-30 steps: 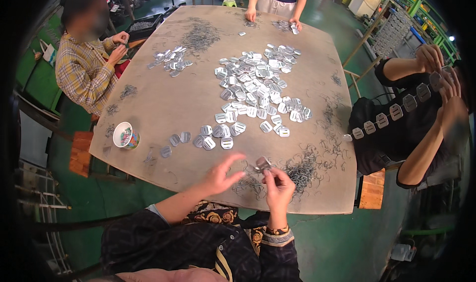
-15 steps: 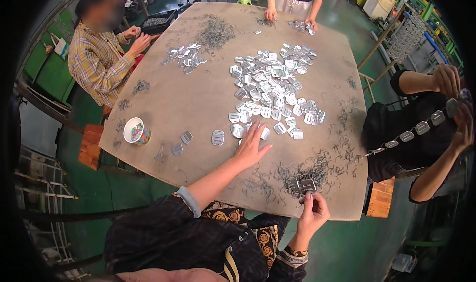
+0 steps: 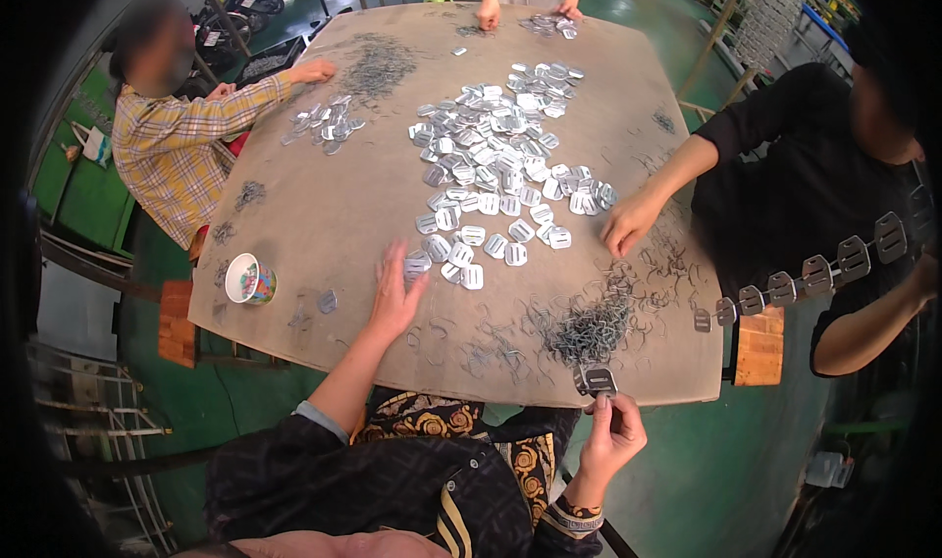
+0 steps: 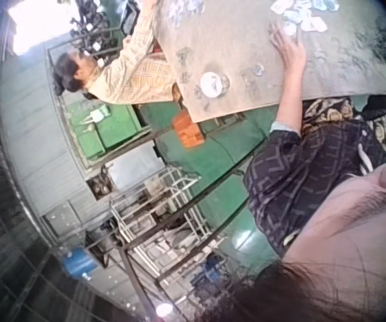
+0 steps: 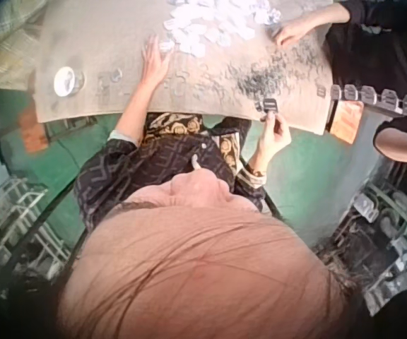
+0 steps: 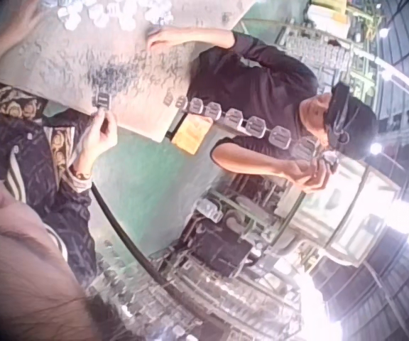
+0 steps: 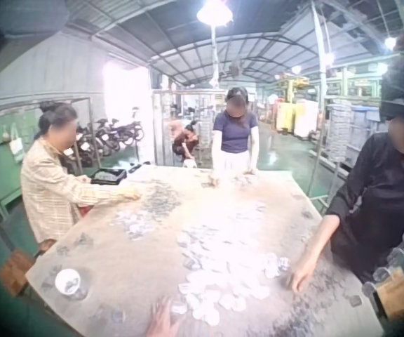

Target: The person sits at a table and repeatedly picks up small metal tags and wire loops, threading the loops through the tags to form a chain. The person occasionally lifts the assembled chain to inspect it before continuing the assembly process.

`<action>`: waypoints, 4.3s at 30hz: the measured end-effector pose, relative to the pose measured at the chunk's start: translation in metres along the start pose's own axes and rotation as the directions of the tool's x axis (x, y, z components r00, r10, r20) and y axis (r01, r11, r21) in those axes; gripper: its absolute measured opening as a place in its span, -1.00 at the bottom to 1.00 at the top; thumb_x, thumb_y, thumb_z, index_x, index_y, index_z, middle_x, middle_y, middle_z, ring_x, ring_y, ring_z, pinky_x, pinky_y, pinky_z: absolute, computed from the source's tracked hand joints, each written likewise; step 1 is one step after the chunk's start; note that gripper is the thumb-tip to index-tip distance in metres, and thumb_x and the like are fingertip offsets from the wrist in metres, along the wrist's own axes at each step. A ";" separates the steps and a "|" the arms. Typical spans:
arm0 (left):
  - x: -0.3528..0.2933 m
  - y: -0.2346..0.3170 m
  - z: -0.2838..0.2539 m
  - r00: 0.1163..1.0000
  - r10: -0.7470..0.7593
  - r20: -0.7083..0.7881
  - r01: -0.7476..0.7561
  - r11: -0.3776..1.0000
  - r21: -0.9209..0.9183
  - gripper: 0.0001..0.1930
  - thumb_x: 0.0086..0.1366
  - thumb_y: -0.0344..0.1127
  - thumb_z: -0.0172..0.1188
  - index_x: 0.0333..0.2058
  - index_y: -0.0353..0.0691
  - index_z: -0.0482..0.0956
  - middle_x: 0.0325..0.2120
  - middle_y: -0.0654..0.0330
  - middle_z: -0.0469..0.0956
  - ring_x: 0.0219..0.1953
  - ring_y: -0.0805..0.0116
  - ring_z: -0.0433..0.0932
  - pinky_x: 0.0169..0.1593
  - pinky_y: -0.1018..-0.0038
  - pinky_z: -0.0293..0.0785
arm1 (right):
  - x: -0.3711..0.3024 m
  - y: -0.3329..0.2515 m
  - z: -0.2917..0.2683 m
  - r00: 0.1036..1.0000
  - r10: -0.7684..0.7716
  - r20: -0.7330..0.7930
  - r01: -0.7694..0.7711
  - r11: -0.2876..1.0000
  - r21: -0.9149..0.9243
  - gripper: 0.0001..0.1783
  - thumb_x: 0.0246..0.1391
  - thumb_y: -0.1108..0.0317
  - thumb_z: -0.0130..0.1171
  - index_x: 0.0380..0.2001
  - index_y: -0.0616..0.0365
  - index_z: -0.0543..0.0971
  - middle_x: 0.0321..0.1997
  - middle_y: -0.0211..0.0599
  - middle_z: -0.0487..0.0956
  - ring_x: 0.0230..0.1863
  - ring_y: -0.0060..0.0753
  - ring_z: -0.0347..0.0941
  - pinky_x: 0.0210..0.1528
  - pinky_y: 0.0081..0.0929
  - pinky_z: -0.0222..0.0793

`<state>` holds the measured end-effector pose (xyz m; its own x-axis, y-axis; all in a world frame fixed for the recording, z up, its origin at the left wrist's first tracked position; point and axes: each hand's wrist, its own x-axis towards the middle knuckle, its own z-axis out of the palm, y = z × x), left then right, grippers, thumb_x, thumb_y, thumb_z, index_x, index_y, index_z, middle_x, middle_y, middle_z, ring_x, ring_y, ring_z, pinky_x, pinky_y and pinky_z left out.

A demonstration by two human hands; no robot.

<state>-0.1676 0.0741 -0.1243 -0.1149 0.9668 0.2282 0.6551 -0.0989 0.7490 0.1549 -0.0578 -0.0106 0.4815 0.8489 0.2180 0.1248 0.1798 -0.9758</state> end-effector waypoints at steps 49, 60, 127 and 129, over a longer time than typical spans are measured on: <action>0.002 0.164 -0.023 0.823 0.509 0.251 -0.235 0.708 -0.666 -0.92 0.12 -0.51 0.27 -0.38 -0.29 0.58 -0.38 0.18 0.52 -0.37 0.35 0.50 -0.30 0.44 0.40 | 0.011 0.010 0.079 0.969 -0.060 0.239 0.092 0.988 -0.127 -0.91 -0.02 0.58 0.27 -0.38 0.32 0.60 -0.51 -0.30 0.57 -0.51 -0.58 0.43 -0.42 -0.61 0.34; 0.002 0.143 -0.030 0.866 0.493 0.090 -0.406 0.796 -0.450 -0.87 0.09 -0.52 0.24 -0.36 -0.29 0.50 -0.25 0.10 0.51 -0.22 0.13 0.50 -0.14 0.34 0.41 | 0.013 0.008 0.105 0.929 -0.091 0.359 0.169 0.966 -0.194 -0.91 -0.02 0.56 0.26 -0.38 0.29 0.62 -0.51 -0.24 0.59 -0.52 -0.52 0.48 -0.43 -0.57 0.36; 0.059 0.163 0.028 0.875 0.477 0.080 -0.333 0.714 -0.616 -0.89 0.09 -0.47 0.28 -0.36 -0.27 0.58 -0.43 0.16 0.60 -0.35 0.18 0.57 -0.20 0.30 0.46 | 0.107 -0.035 0.066 0.948 -0.066 0.311 0.116 0.982 -0.146 -0.94 0.02 0.59 0.25 -0.39 0.36 0.61 -0.47 -0.40 0.53 -0.50 -0.68 0.46 -0.43 -0.69 0.37; 0.066 0.141 0.057 0.855 0.477 0.203 -0.358 0.827 -0.434 -0.91 0.13 -0.44 0.25 -0.36 -0.27 0.63 -0.39 0.13 0.62 -0.29 0.17 0.59 -0.15 0.31 0.51 | 0.113 -0.036 0.056 0.956 -0.135 0.259 0.196 0.954 -0.226 -0.96 0.04 0.59 0.24 -0.40 0.36 0.59 -0.44 -0.39 0.51 -0.50 -0.68 0.43 -0.43 -0.71 0.35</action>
<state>-0.0409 0.1376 -0.0390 0.3655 0.8276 0.4261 0.2588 -0.5300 0.8075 0.1565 0.0598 0.0478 0.2191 0.9164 0.3351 0.4091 0.2255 -0.8842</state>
